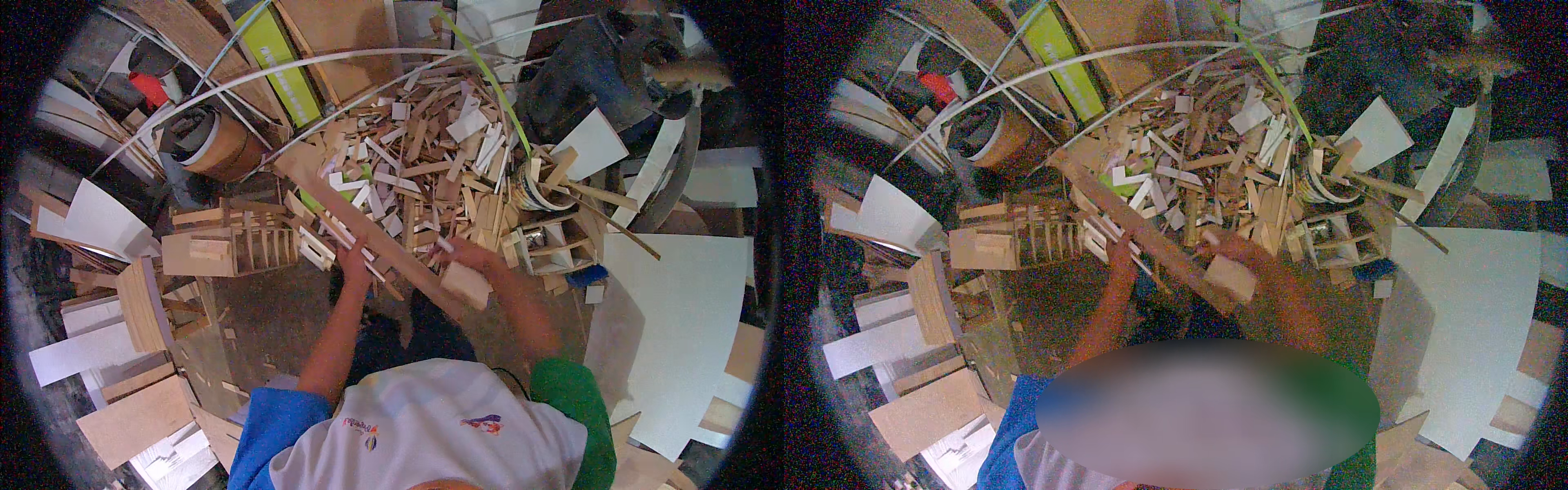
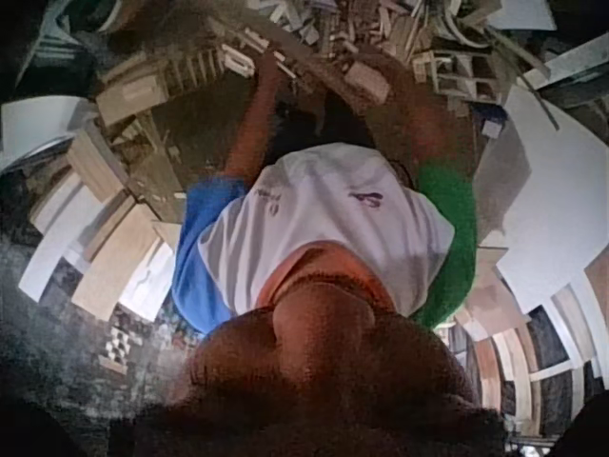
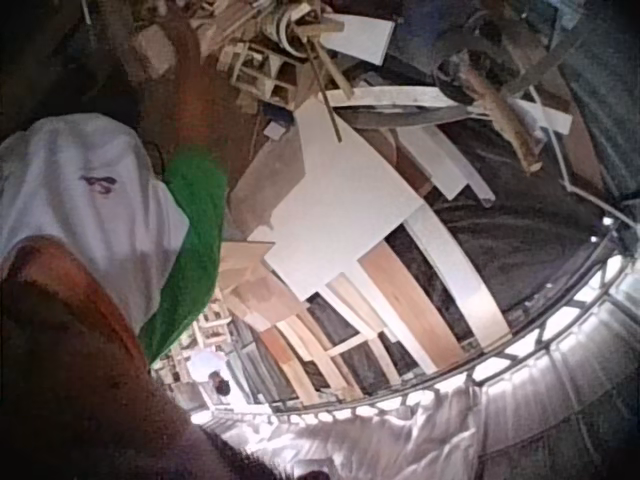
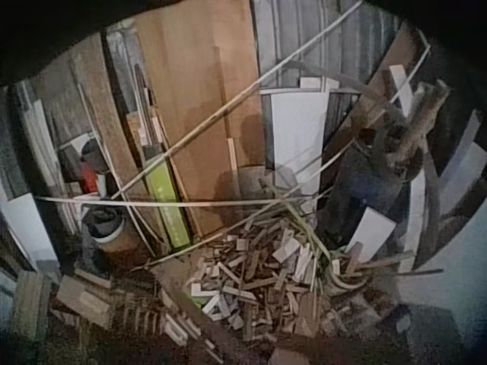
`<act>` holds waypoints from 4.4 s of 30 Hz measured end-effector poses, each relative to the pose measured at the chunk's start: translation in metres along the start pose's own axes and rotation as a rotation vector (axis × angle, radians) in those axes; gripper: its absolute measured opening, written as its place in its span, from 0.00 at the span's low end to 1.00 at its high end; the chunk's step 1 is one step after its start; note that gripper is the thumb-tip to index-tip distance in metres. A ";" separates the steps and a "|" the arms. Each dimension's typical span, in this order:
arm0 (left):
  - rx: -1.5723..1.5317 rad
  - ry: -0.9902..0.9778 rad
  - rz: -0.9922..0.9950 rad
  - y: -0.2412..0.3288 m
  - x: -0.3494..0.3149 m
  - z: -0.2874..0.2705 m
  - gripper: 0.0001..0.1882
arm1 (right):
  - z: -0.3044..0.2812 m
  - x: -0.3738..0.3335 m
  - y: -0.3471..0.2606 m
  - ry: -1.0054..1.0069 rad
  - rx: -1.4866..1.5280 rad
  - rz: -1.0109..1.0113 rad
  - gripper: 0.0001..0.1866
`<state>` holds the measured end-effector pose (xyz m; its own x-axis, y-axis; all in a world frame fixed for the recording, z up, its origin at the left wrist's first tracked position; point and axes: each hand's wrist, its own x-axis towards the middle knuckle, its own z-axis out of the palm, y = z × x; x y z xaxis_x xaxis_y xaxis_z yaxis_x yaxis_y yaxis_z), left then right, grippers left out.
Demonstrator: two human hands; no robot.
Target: The person selects wood scraps from a pile, aligns a small wooden piece against a larger structure on a workbench, hammers a nail into the wood, and then uses pliers to pull a nail out.
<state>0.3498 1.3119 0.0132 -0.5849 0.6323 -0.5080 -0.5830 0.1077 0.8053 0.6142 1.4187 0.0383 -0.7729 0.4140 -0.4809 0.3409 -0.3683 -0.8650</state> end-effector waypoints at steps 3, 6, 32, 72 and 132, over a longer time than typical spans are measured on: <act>0.028 0.004 -0.060 0.022 -0.017 0.026 0.21 | 0.024 -0.016 0.008 -0.025 -0.087 0.111 0.26; 0.024 0.003 -0.085 0.013 -0.009 0.022 0.20 | 0.037 -0.035 -0.006 -0.056 -0.064 0.243 0.28; 0.221 0.083 -0.198 0.032 -0.059 -0.075 0.17 | 0.049 0.104 0.024 0.354 0.837 0.153 0.22; 0.110 -0.176 -0.116 0.013 -0.055 0.011 0.24 | 0.017 -0.006 0.062 0.354 1.200 -0.237 0.18; 0.599 -0.466 -0.233 0.045 -0.098 0.077 0.15 | 0.084 -0.018 -0.001 0.202 0.184 0.186 0.20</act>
<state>0.4241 1.3145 0.1228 -0.1117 0.7843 -0.6102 -0.1817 0.5876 0.7885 0.5830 1.3422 0.0598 -0.5783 0.4757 -0.6628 0.3497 -0.5895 -0.7282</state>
